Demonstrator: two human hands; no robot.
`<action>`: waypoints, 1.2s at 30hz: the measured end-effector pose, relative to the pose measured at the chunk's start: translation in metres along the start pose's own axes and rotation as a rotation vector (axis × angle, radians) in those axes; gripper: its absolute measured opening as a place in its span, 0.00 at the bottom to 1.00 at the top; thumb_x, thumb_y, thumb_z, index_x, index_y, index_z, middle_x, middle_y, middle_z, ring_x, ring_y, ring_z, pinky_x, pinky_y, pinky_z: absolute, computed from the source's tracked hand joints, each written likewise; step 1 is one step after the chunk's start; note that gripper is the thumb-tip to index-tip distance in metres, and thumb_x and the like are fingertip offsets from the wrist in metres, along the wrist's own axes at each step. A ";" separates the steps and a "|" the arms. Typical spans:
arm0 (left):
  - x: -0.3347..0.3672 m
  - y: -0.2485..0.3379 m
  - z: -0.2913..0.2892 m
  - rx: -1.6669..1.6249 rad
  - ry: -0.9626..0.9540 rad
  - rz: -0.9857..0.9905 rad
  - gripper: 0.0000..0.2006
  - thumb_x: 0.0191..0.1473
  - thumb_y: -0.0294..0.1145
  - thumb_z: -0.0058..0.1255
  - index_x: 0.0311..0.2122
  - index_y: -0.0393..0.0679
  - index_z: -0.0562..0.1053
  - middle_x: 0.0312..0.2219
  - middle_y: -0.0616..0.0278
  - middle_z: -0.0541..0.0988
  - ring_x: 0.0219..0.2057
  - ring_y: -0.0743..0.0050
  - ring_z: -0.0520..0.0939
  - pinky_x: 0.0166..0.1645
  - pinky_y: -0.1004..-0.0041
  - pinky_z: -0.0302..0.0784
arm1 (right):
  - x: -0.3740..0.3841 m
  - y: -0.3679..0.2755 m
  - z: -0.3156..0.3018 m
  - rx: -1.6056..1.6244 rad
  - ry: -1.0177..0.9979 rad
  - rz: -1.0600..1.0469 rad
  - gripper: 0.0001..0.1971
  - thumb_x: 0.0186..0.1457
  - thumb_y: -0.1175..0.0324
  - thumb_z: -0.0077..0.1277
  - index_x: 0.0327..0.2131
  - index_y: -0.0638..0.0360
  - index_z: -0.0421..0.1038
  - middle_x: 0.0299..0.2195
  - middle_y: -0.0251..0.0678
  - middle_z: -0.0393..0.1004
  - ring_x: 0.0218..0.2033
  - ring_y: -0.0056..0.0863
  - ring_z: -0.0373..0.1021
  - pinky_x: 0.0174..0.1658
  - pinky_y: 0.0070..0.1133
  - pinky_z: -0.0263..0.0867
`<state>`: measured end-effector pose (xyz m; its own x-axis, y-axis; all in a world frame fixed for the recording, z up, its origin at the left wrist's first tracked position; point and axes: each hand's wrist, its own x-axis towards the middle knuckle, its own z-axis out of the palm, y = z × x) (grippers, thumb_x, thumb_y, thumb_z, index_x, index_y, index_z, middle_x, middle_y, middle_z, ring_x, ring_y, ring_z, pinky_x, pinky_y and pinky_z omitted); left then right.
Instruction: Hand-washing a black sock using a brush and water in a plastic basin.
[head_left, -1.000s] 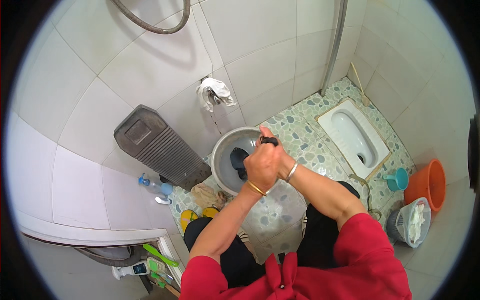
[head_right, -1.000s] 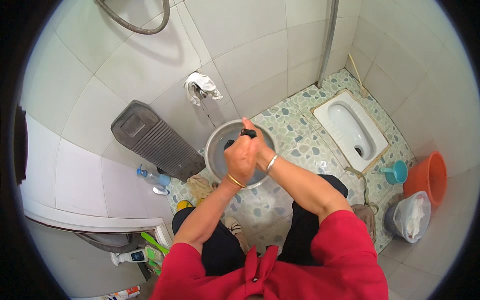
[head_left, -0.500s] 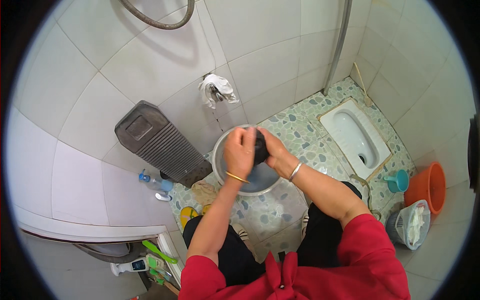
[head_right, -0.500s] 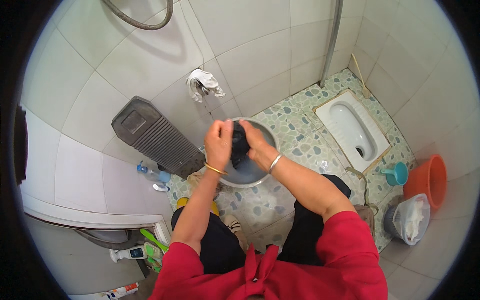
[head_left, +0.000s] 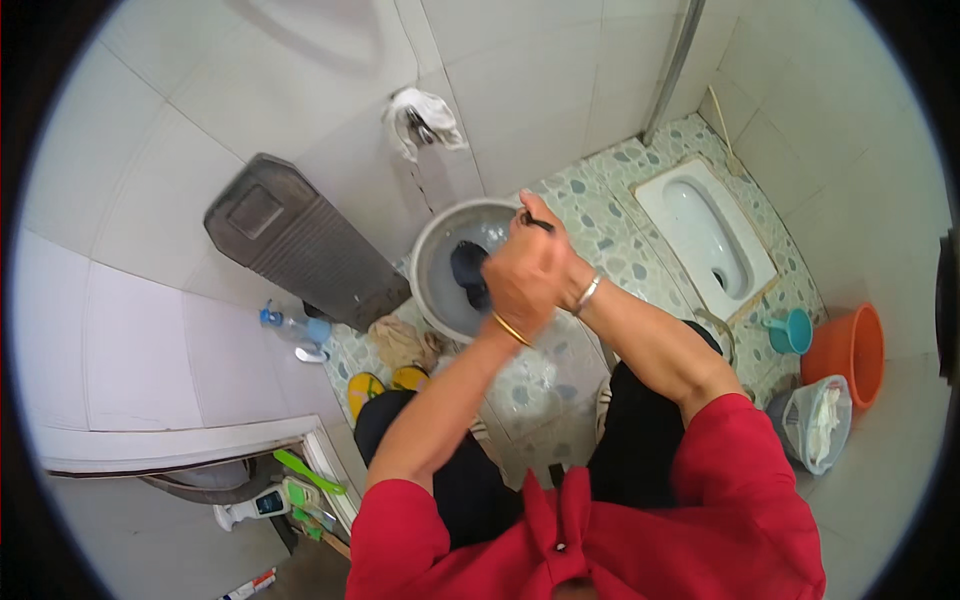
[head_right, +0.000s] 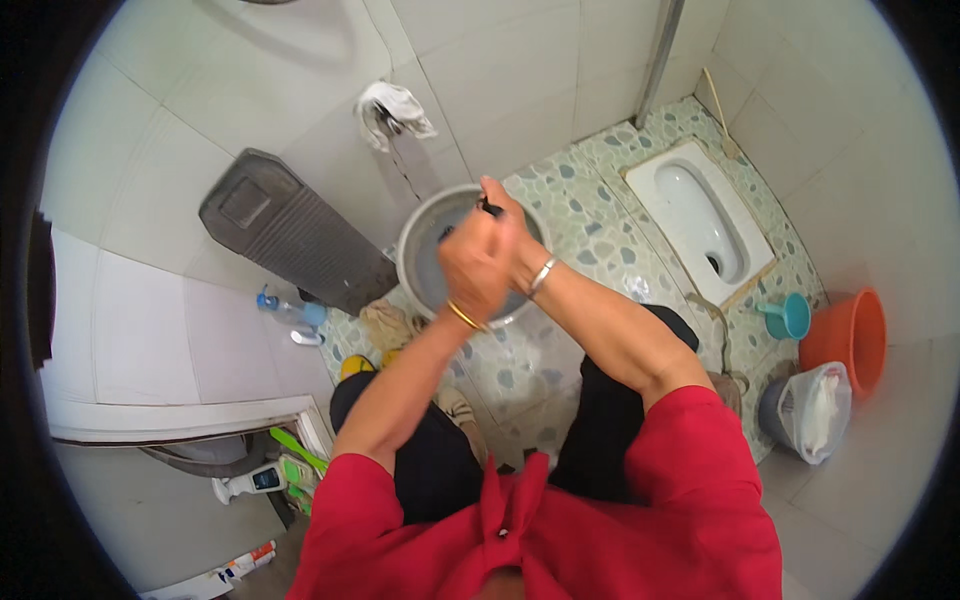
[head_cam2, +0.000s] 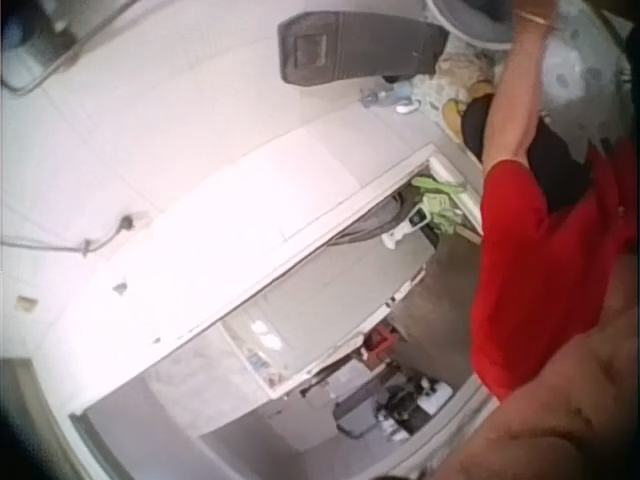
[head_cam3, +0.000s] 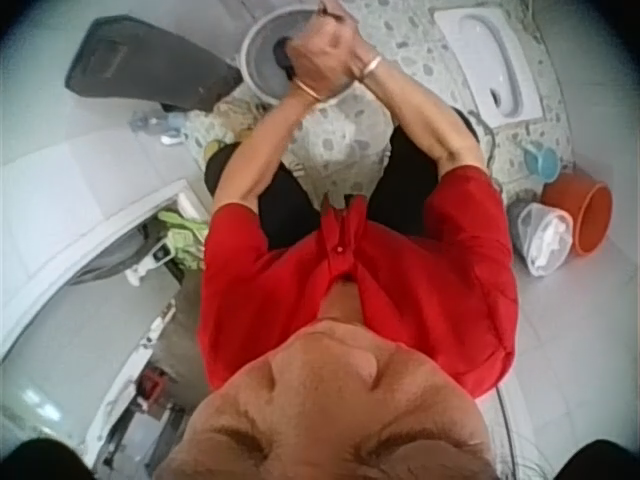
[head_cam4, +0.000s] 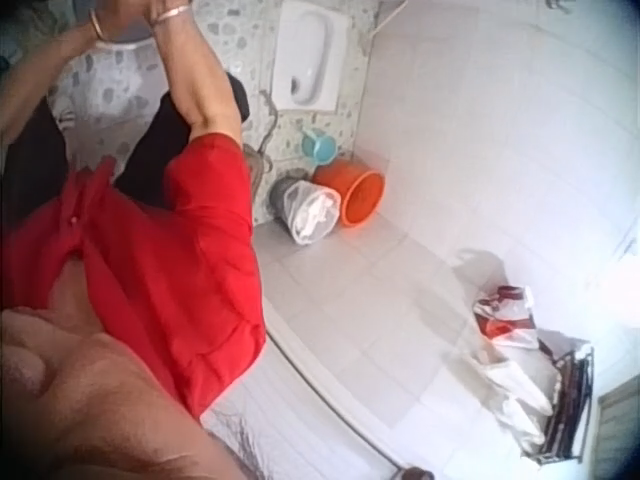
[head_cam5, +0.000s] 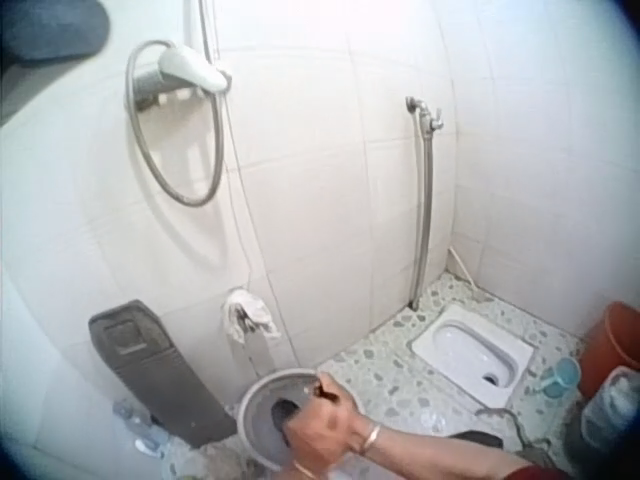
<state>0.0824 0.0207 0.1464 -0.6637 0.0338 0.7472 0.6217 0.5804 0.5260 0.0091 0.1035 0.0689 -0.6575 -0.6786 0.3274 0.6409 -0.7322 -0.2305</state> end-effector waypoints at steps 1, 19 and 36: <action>0.003 -0.014 -0.004 0.041 0.037 -0.122 0.17 0.49 0.33 0.47 0.16 0.38 0.58 0.13 0.54 0.63 0.14 0.64 0.61 0.20 0.68 0.58 | 0.003 0.017 0.015 0.027 0.016 0.012 0.15 0.51 0.55 0.42 0.26 0.58 0.68 0.23 0.33 0.69 0.23 0.23 0.65 0.29 0.23 0.63; 0.002 -0.087 -0.024 -0.064 0.133 -0.541 0.16 0.51 0.38 0.46 0.19 0.38 0.62 0.11 0.59 0.64 0.14 0.70 0.63 0.21 0.68 0.60 | 0.026 0.044 0.091 -0.383 0.914 -0.117 0.13 0.51 0.57 0.45 0.26 0.56 0.67 0.25 0.32 0.70 0.24 0.23 0.67 0.29 0.23 0.64; 0.010 -0.022 -0.027 0.076 0.008 -0.264 0.15 0.49 0.32 0.46 0.16 0.39 0.60 0.11 0.51 0.62 0.12 0.61 0.63 0.18 0.66 0.58 | 0.023 0.042 0.075 -0.401 1.029 -0.177 0.15 0.52 0.54 0.42 0.24 0.55 0.66 0.20 0.31 0.67 0.20 0.22 0.64 0.25 0.22 0.61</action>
<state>0.0735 -0.0139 0.1532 -0.7951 -0.1332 0.5916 0.3945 0.6273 0.6715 0.0502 0.0613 0.1355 -0.8603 -0.1519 -0.4867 0.4538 -0.6633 -0.5951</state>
